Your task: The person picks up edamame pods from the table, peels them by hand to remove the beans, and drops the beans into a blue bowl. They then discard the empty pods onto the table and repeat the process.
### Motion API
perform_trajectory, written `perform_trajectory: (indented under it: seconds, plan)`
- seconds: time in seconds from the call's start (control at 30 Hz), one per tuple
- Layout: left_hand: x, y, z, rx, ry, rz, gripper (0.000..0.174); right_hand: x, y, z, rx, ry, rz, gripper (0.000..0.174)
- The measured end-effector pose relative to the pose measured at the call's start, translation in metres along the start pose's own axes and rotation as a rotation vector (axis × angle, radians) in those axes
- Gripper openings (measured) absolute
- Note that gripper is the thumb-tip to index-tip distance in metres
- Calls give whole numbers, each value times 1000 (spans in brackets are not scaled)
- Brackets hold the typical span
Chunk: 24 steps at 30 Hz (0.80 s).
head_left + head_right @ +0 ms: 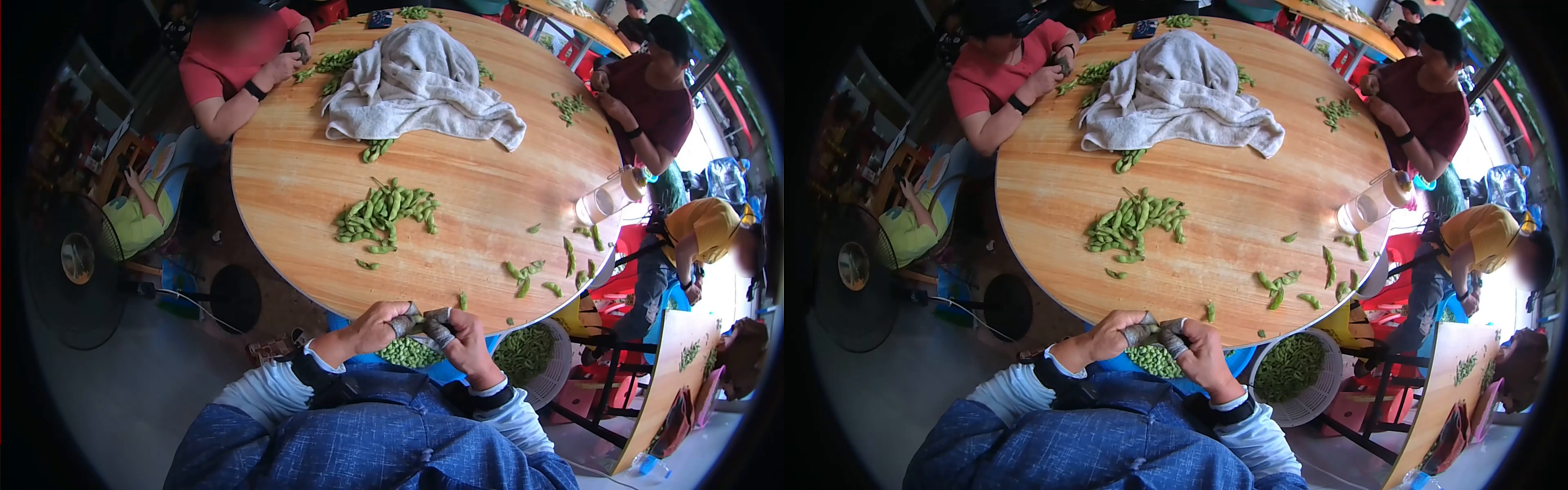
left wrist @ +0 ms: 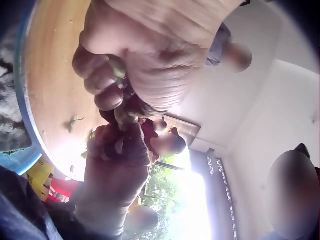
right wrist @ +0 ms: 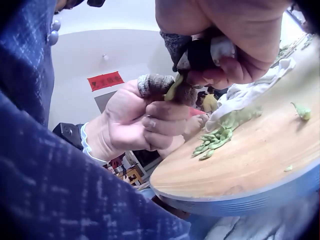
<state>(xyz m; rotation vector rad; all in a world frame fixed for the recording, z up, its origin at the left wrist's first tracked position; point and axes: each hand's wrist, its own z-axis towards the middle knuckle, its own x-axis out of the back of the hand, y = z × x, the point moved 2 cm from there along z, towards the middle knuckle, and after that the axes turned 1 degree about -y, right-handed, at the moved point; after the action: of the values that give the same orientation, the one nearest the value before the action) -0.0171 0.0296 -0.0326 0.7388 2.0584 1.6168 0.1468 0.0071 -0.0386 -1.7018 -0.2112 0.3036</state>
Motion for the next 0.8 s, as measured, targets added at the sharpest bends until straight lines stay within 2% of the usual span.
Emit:
perform_trajectory:
  seconds: [0.1,0.2,0.37,0.47,0.57,0.67,0.8]
  plan:
    - [-1,-5,-2,51,65,-36,8,8,0,-1,-86,-13,174,10]
    - [1,2,-3,-53,-83,-201,8,10,6,-2,-176,-61,413,16]
    - [-6,15,0,-74,-149,-400,11,4,22,1,-395,-173,871,17]
    - [-3,12,-1,3,-108,-420,12,4,20,4,-300,-140,850,17]
    - [2,9,0,62,-56,-368,10,8,5,3,-131,-43,425,15]
    - [1,5,1,125,-16,-417,10,3,-20,1,-4,-62,7,12]
    - [-5,6,1,119,35,-552,13,2,-20,1,136,-51,-186,12]
